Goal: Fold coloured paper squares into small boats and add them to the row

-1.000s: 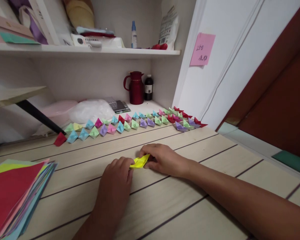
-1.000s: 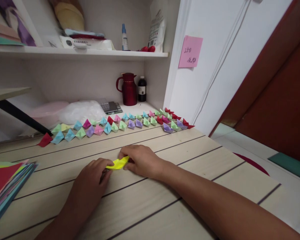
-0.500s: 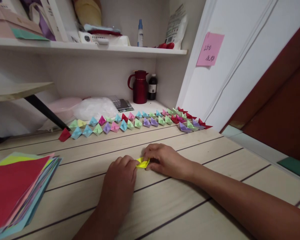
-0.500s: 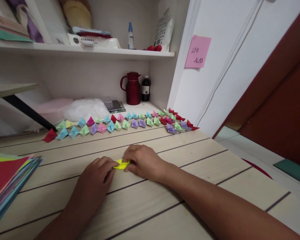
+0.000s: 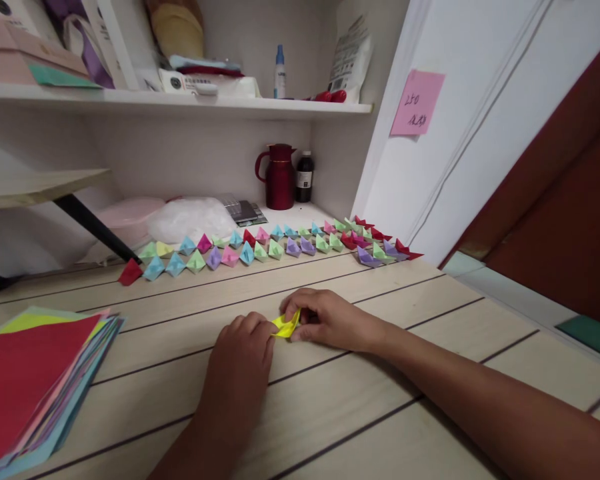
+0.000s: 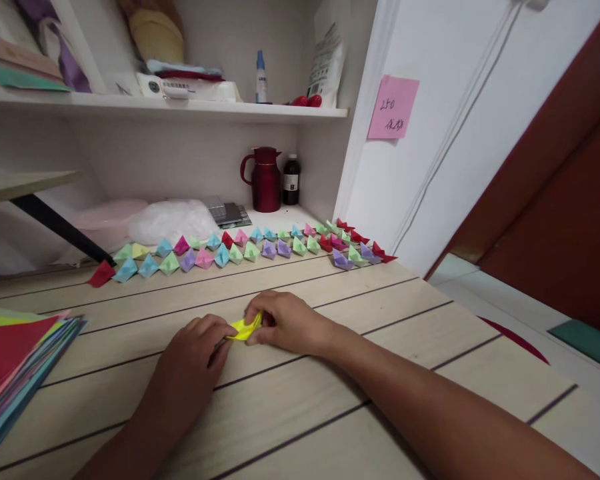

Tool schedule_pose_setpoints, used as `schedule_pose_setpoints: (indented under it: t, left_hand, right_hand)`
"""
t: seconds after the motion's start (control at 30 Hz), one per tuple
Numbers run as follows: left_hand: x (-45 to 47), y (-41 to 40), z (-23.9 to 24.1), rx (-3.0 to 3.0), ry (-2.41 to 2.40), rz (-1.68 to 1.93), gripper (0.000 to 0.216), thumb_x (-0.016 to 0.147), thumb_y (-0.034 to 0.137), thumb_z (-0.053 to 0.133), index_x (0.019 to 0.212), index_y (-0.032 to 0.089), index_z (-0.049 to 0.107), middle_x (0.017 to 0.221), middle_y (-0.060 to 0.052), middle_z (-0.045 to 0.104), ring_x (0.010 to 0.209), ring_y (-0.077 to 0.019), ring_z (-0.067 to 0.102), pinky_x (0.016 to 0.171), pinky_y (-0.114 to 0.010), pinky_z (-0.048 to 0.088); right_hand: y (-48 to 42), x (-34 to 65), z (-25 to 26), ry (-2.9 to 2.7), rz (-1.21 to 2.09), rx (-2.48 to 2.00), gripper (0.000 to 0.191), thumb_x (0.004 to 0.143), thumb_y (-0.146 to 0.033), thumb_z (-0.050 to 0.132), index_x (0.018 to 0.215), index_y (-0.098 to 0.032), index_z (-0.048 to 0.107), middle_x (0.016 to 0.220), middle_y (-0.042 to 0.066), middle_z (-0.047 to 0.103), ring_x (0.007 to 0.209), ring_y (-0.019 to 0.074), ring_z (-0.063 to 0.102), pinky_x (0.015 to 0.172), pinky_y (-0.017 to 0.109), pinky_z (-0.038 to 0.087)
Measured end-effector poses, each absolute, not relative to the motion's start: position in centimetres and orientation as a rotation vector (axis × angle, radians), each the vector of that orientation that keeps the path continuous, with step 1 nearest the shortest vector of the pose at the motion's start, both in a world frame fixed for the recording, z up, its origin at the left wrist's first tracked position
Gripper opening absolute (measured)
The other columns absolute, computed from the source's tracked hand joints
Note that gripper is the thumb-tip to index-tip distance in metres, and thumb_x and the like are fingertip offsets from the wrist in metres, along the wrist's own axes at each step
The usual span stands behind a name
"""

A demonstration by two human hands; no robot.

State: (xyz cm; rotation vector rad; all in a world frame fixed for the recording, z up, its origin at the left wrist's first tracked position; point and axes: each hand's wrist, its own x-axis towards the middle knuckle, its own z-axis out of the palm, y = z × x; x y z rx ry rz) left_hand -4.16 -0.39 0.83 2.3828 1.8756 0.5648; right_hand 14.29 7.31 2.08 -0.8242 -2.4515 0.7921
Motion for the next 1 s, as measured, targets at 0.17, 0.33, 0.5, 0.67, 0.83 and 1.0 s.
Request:
schedule_pose_setpoints:
  t: [0.17,0.33,0.5,0.67,0.83,1.0]
  left_hand:
    - [-4.1,-0.5,0.8,2.454,1.829,0.528,0.019,0.089,0.011,0.047,0.087,0.019,0.065,0.09,-0.004,0.065,0.085,-0.0215,0.056,0.076,-0.037,0.044]
    - [-3.8,-1.0,0.8,2.535,1.784,0.523,0.017,0.087,0.008,0.05,0.084,0.019,0.064,0.087,-0.003,0.064,0.083,-0.0202,0.056,0.074,-0.034,0.044]
    - [-3.6,-1.2,0.5,2.556,1.757,0.55,0.015,0.088,0.01,0.05,0.083,0.018,0.061,0.084,-0.002,0.064,0.082,-0.0202,0.056,0.074,-0.034,0.044]
    - [-3.3,-1.3,0.5,2.542,1.802,0.554,0.015,0.088,0.009,0.049,0.083,0.018,0.06,0.08,-0.001,0.063,0.076,-0.0195,0.056,0.067,-0.033,0.043]
    - [-3.3,-1.3,0.7,2.545,1.81,0.543,0.015,0.087,0.008,0.051,0.082,0.019,0.06,0.08,-0.001,0.063,0.077,-0.0196,0.056,0.067,-0.032,0.043]
    - [-3.3,-1.2,0.4,2.567,1.785,0.576,0.016,0.088,0.01,0.049,0.085,0.02,0.061,0.081,-0.001,0.064,0.079,-0.0199,0.056,0.071,-0.033,0.044]
  right_hand:
    - [7.1,14.5,2.4,-2.457,0.815,-0.829,0.014,0.08,-0.03,0.069,0.088,-0.019,0.067,0.096,0.004,0.068,0.083,0.0159,0.062,0.073,0.026,0.046]
    - [6.6,14.6,2.9,-2.549,0.705,-0.818,0.013,0.078,-0.023,0.069,0.091,-0.02,0.068,0.098,0.004,0.07,0.088,0.0174,0.063,0.075,0.026,0.045]
    - [6.4,14.5,3.2,-2.57,0.635,-0.907,0.01,0.083,-0.018,0.06,0.087,-0.019,0.07,0.094,0.004,0.071,0.085,0.0166,0.063,0.073,0.025,0.044]
    - [6.3,14.4,3.0,-2.636,0.405,-0.97,0.015,0.088,-0.027,0.057,0.091,-0.02,0.07,0.092,0.004,0.07,0.084,0.0171,0.063,0.072,0.026,0.041]
    - [6.1,14.1,2.9,-2.734,0.122,-0.951,0.017,0.089,-0.031,0.055,0.092,-0.021,0.068,0.088,0.004,0.069,0.08,0.0168,0.061,0.069,0.028,0.037]
    - [6.3,13.7,2.5,-2.736,0.04,-0.957,0.016,0.088,-0.022,0.053,0.094,-0.021,0.068,0.091,0.003,0.068,0.08,0.0154,0.059,0.07,0.027,0.036]
